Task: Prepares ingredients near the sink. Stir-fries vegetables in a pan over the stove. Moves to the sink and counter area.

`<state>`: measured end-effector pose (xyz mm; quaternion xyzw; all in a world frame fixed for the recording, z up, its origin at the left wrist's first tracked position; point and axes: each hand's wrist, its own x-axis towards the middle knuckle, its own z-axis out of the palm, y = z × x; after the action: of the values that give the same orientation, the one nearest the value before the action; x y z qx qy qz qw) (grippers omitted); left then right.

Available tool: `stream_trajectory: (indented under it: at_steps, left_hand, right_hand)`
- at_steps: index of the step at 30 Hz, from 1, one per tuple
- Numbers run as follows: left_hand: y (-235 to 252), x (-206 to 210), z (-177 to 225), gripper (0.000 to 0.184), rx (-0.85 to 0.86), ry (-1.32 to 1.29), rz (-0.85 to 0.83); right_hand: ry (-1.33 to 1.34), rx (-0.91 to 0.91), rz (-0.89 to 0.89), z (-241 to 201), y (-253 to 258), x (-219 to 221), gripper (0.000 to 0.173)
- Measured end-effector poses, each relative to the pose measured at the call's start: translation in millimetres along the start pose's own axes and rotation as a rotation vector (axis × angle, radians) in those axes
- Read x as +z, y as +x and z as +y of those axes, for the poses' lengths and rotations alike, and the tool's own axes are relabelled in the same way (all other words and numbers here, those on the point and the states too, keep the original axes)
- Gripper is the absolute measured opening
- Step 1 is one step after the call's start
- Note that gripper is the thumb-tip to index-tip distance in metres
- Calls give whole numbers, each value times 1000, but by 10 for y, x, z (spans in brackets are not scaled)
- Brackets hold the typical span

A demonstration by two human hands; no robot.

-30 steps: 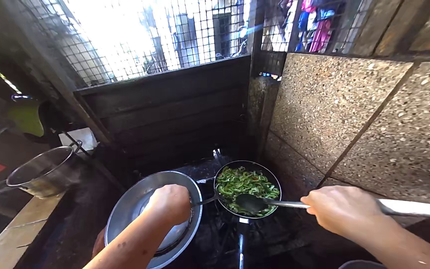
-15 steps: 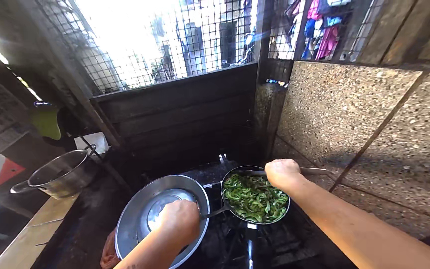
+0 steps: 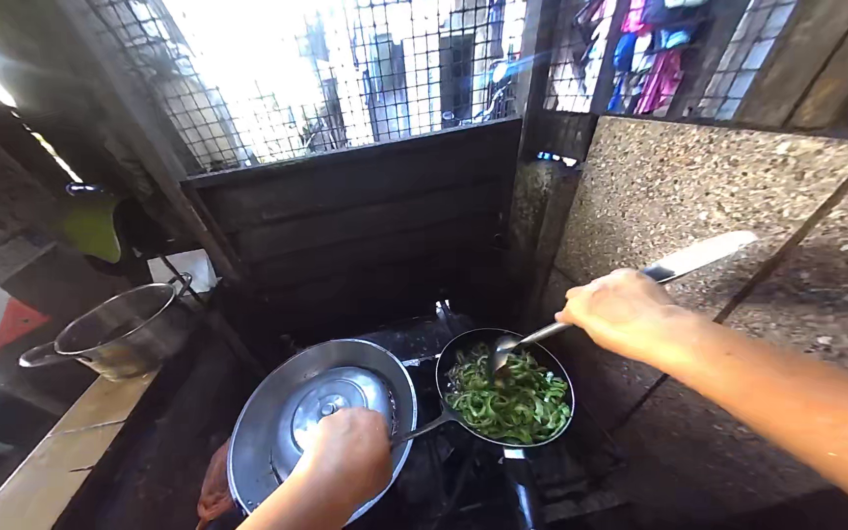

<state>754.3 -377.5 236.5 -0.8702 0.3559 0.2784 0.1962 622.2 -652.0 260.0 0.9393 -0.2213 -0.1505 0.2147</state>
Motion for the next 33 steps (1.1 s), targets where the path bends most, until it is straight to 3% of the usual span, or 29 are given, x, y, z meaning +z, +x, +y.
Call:
stream_trajectory:
  at_steps: [6, 10, 16, 20, 24, 27, 33]
  left_hand:
    - [-17, 27, 19, 25, 8, -2, 8]
    - [-18, 42, 25, 26, 5, 2, 3]
    - [-16, 76, -23, 26, 17, -13, 12]
    - [-3, 136, -51, 27, 20, -23, 1]
    - [5, 210, -66, 28, 25, -34, -4]
    - [-4, 233, -73, 28, 26, -48, -2]
    - [25, 262, -81, 29, 16, -56, 4]
  right_hand:
    - [258, 287, -245, -483, 329, 42, 24]
    - [244, 218, -347, -782, 403, -129, 26]
    - [1, -126, -268, -1002, 164, -427, 21]
    - [-196, -330, -192, -1024, 11, -457, 27]
    - [-214, -384, -38, -1244, 151, -270, 29]
    - [-234, -416, -39, -1355, 218, -262, 30]
    - [-108, -238, 29, -677, 95, -281, 23]
